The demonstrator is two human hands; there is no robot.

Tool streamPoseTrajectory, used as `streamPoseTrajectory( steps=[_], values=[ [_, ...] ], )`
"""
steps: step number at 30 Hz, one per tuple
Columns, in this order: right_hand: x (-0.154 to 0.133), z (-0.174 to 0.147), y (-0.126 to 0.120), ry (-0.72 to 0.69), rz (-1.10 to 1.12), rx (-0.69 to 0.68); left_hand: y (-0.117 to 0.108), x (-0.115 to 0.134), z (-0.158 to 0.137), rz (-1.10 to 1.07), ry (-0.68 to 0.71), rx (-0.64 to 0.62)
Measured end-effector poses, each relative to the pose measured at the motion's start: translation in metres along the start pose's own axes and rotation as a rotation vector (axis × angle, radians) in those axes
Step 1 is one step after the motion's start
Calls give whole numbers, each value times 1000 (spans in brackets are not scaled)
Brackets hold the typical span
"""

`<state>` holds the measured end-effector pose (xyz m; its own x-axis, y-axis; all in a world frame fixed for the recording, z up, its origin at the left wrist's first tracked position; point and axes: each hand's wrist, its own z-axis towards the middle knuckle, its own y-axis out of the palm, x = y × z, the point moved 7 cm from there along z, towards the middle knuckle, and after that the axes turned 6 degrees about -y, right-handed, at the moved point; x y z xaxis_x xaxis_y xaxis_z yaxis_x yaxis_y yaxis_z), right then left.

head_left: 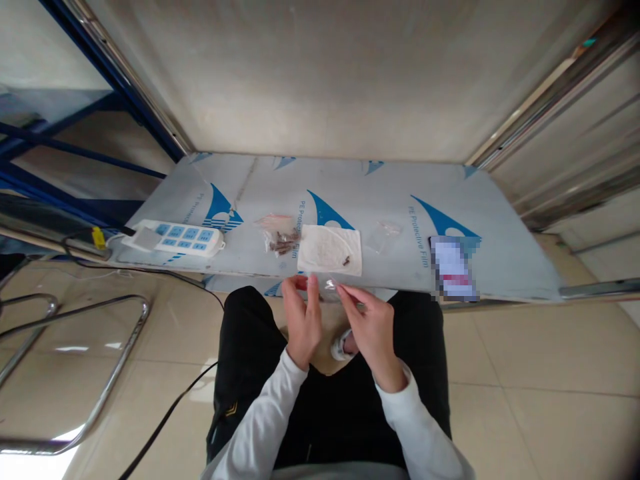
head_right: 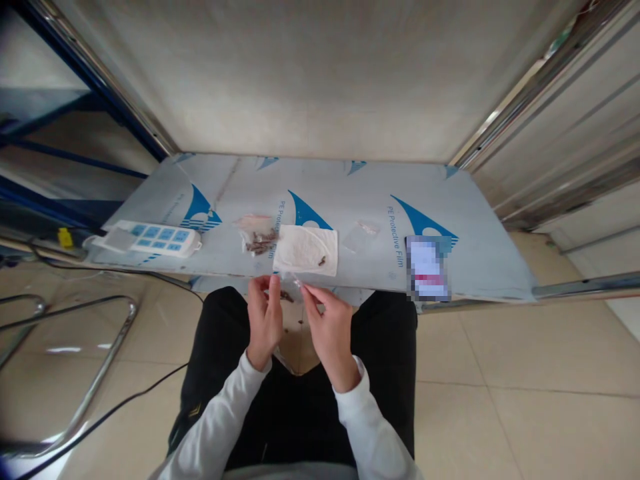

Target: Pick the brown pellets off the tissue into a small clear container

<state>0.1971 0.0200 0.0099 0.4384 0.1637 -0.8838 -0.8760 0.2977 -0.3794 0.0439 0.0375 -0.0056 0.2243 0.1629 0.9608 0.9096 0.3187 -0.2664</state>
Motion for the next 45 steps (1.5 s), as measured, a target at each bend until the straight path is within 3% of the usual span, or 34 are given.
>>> streamPoseTrajectory(
  steps=[3, 6, 8, 12, 16, 20, 24, 30, 33, 35, 37, 40, 42, 45],
  values=[
    [-5, -7, -5, -119, -75, 49, 4, 1, -7, 73, -57, -139],
    [-4, -16, -7, -147, -98, 83, 19, -5, -11, -64, -135, -346],
    [-3, -19, -7, -125, -86, 58, 24, -13, -10, -174, -207, -394],
    [7, -18, 2, 68, 23, -127, 25, -26, -4, -296, -341, -379],
    [18, -13, 10, 290, 281, -243, 29, -25, -3, -360, -418, -441],
    [22, -2, 14, 363, 390, -393, 33, -20, 0, -389, -412, -547],
    [22, 4, 11, 358, 329, -454, 30, -20, 3, -322, -340, -588],
    [1, 11, -12, 47, -230, -178, 15, -12, 4, 146, -193, -462],
    [-6, 14, -18, -51, -368, -121, 10, -4, 3, 280, -169, -426],
    [-8, 18, -20, -62, -374, -127, 6, 7, 4, 295, -65, -393],
    [-10, 22, -24, -46, -339, -113, 3, 22, 4, 258, 126, -362],
    [-17, 27, -30, -12, -243, -100, 9, 33, 1, 219, 379, -428],
    [-20, 31, -32, 7, -193, -108, 24, 26, -1, 221, 432, -527],
    [-14, 42, -32, 57, -143, -106, 47, 7, 3, 198, 370, -572]
  ],
)
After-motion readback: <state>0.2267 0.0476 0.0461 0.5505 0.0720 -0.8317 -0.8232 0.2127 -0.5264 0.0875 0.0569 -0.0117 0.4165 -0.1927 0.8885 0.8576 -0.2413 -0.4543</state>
